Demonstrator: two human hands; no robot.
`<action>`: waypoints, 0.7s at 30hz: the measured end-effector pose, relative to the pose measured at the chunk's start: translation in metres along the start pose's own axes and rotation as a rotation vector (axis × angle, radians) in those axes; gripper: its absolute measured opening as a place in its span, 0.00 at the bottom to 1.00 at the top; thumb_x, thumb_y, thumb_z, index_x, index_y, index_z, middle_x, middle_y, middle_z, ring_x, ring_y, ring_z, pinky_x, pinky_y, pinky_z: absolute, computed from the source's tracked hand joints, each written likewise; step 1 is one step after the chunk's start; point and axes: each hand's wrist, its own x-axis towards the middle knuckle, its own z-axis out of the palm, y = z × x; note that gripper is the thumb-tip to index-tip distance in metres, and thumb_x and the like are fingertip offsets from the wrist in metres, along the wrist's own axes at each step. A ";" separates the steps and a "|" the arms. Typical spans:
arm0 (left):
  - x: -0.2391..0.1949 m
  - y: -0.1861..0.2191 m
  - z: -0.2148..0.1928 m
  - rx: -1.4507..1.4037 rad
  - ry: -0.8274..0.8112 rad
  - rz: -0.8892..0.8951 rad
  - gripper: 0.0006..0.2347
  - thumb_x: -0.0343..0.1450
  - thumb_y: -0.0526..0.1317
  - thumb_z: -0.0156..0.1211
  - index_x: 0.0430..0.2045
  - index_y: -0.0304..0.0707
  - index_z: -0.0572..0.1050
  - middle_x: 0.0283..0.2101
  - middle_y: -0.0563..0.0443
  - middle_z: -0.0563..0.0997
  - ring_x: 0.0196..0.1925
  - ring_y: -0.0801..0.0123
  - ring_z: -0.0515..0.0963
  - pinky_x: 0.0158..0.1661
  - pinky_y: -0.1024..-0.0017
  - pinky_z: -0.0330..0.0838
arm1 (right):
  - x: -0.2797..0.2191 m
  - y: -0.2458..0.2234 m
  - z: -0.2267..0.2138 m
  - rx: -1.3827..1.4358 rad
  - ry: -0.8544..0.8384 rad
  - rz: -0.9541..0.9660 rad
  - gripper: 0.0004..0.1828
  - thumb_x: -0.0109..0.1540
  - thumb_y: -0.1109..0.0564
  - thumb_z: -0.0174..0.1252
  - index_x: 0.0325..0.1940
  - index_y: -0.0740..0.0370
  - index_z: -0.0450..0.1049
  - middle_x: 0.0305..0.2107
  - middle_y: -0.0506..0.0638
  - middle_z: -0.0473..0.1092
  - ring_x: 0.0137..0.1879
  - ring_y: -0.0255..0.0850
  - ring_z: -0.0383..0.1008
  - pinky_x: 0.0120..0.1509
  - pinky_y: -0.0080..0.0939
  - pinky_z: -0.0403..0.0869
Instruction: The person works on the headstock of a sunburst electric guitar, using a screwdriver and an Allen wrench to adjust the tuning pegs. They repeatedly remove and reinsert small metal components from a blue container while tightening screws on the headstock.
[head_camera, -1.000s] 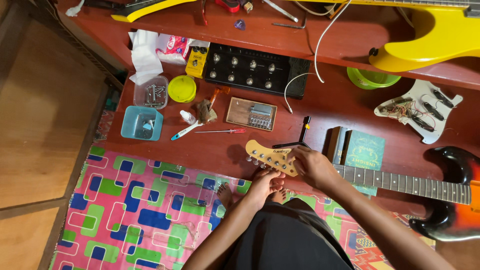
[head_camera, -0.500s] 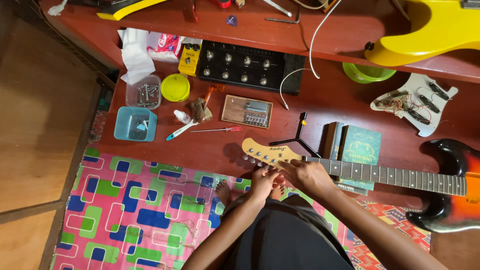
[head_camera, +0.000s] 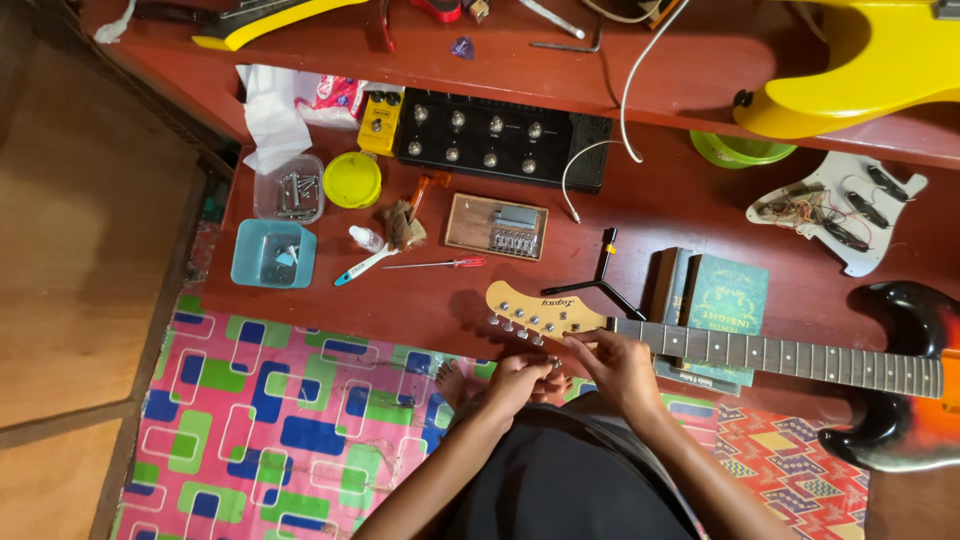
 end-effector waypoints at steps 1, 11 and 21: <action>-0.010 0.003 -0.001 -0.006 0.007 -0.005 0.15 0.71 0.40 0.62 0.49 0.29 0.77 0.35 0.43 0.84 0.31 0.67 0.88 0.26 0.79 0.81 | -0.002 -0.007 -0.001 0.000 -0.011 0.000 0.06 0.58 0.45 0.70 0.33 0.44 0.86 0.06 0.43 0.59 0.16 0.34 0.60 0.26 0.34 0.63; -0.115 0.114 -0.104 0.332 0.096 0.523 0.09 0.71 0.39 0.63 0.42 0.38 0.83 0.33 0.50 0.87 0.32 0.72 0.85 0.35 0.77 0.79 | -0.027 -0.098 0.045 0.971 -0.199 0.456 0.09 0.61 0.59 0.66 0.34 0.69 0.78 0.22 0.58 0.75 0.28 0.49 0.77 0.36 0.42 0.74; -0.065 0.253 -0.362 1.320 0.460 0.820 0.07 0.66 0.27 0.50 0.25 0.37 0.75 0.34 0.39 0.80 0.37 0.37 0.78 0.36 0.42 0.69 | 0.008 -0.217 0.209 0.971 -0.163 0.359 0.06 0.64 0.60 0.63 0.39 0.68 0.81 0.13 0.41 0.51 0.20 0.30 0.43 0.22 0.35 0.41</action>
